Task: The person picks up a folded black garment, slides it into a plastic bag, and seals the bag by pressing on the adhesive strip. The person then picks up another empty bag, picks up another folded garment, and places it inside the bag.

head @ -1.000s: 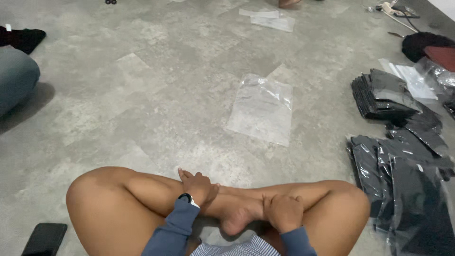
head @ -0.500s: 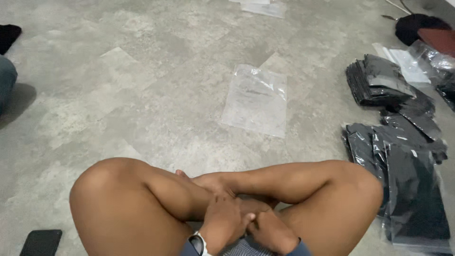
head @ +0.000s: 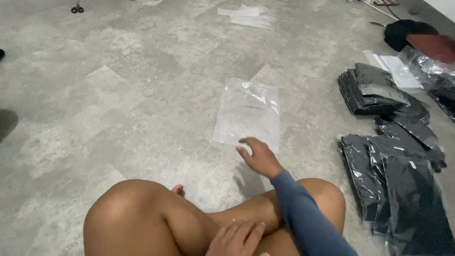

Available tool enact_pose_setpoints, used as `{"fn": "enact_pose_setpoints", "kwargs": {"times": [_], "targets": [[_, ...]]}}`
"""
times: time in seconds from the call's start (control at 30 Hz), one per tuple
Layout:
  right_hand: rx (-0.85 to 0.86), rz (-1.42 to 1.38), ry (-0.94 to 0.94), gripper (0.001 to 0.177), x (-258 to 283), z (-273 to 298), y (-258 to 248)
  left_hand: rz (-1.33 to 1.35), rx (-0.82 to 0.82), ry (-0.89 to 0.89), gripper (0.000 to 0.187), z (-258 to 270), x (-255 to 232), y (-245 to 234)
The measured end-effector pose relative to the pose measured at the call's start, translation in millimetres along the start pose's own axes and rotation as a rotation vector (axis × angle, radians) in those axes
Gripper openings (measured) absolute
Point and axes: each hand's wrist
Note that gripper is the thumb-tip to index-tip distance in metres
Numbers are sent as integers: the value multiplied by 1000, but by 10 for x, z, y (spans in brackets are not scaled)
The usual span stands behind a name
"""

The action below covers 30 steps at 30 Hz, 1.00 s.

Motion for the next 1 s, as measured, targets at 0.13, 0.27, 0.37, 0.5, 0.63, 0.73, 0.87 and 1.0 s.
{"fn": "enact_pose_setpoints", "kwargs": {"times": [0.13, 0.27, 0.37, 0.5, 0.63, 0.73, 0.87, 1.0], "targets": [[127, 254, 323, 75, -869, -791, 323, -138, 62, 27, 42, 36, 457, 128], [480, 257, 502, 80, -972, -841, 713, 343, 445, -29, 51, -700, 1106, -726], [595, 377, 372, 60, -915, -847, 807, 254, 575, -329, 46, -1313, 1716, -692], [319, 421, 419, 44, -1234, -907, 854, -28, 613, -600, 59, -1758, 2768, 174], [445, 573, 437, 60, -863, -935, 371, -160, 203, -799, 46, -1621, 3537, 838], [493, 592, 500, 50, -1161, -1115, 390, -214, -238, -794, 37, -1477, 3991, 1000], [190, 415, 369, 42, -1071, -1783, 360, -421, -301, -1116, 48, -1355, 4212, 990], [-24, -65, 242, 51, -1058, -2719, 561, -185, -106, -959, 29, -1292, 4224, 1006]]}}
Point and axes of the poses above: each hand's wrist, its own z-axis away from the middle knuckle, its own y-axis out of the palm, x = y × z, and after that the axes turned 8 degrees about x, right-handed
